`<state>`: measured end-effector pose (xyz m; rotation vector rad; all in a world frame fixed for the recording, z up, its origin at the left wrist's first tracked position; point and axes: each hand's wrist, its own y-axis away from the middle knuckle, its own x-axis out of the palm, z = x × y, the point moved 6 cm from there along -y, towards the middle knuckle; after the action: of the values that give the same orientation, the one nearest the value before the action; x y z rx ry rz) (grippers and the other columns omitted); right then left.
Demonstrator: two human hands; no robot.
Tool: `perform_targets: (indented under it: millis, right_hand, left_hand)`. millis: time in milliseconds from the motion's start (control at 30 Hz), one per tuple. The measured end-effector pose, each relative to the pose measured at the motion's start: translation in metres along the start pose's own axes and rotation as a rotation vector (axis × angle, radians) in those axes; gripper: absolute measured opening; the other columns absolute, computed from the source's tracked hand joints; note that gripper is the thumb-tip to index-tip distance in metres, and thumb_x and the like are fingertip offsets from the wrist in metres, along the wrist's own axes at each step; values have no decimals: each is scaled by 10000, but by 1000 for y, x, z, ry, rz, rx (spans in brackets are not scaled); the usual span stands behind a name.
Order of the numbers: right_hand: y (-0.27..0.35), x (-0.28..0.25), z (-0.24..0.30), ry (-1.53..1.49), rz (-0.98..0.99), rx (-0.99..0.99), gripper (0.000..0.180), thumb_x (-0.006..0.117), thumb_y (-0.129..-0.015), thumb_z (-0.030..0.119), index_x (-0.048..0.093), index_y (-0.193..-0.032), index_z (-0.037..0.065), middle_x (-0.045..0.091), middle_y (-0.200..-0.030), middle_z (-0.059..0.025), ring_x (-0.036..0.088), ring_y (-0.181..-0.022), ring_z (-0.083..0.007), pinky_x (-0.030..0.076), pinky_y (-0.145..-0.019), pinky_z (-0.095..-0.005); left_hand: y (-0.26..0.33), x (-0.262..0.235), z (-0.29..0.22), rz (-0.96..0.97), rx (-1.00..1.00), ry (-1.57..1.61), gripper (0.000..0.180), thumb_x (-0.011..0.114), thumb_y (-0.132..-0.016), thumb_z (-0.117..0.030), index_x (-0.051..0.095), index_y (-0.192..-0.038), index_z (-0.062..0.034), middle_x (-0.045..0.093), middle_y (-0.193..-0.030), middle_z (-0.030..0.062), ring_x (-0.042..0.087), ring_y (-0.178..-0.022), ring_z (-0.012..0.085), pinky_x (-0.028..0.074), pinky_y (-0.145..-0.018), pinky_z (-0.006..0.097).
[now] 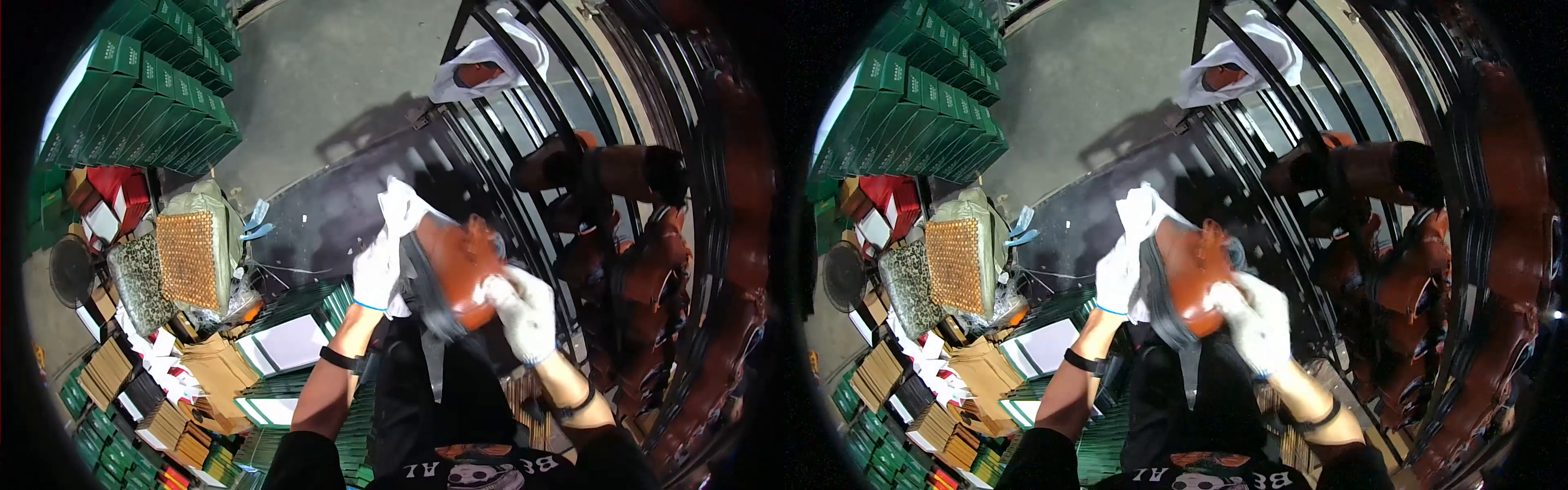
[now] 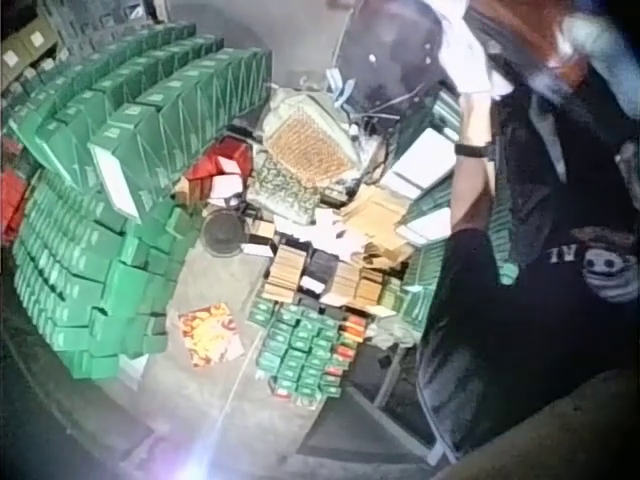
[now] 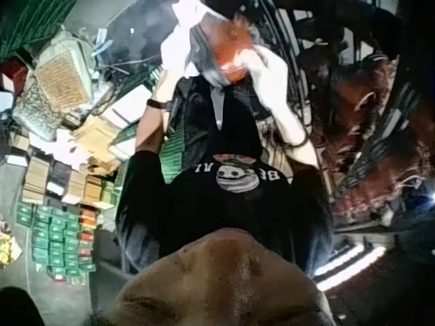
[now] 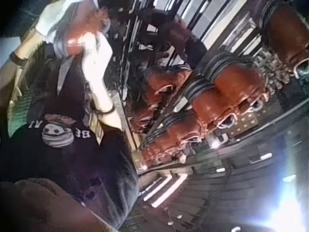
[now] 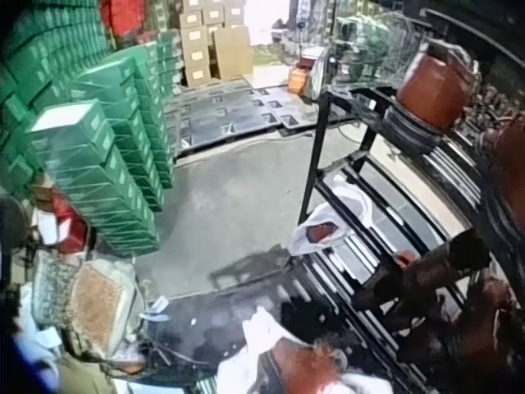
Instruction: Packaging finished shoes into individual boxes and stacking them for shipping.
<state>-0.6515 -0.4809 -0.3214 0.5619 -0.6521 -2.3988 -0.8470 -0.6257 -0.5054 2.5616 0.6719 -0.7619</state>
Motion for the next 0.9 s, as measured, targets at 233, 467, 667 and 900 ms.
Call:
perform_targets:
  millis: [233,467,667,900]
  right_hand:
    - [-15,24,16,647,99,-665,99,724,-907,176,684,-848,107,674,-798,-108,728,-776,-335,568,-662,-447]
    - [-22,23,-2,562,204,-538,127,733,-899,185,681,-793,135,661,-745,-118,715,-732,-359,560,-643,-452]
    - [-53,5,-63,-406,-260,72,207,691,-1055,192,746,-990,4,708,-842,-119,646,-748,-130,512,-709,-309]
    - [-56,7,-8,781,-580,-747,78,766,-893,95,751,-959,57,695,-861,-156,698,-776,-353,568,-679,-434]
  left_hand:
    - [-14,-11,-68,245,159,-117,402,585,-1032,-210,642,-1391,-40,762,-1051,193,756,-894,389,607,-773,490]
    - [-21,-32,-92,209,284,-278,411,706,-906,-91,646,-1310,-46,738,-920,197,753,-749,377,613,-692,506]
    - [-3,-38,-80,207,299,-217,321,611,-1034,-169,677,-1303,-6,703,-882,167,736,-767,289,586,-654,432]
    - [20,-35,-106,-85,420,-152,338,544,-1127,-249,714,-1240,21,771,-1022,234,765,-975,398,607,-832,434]
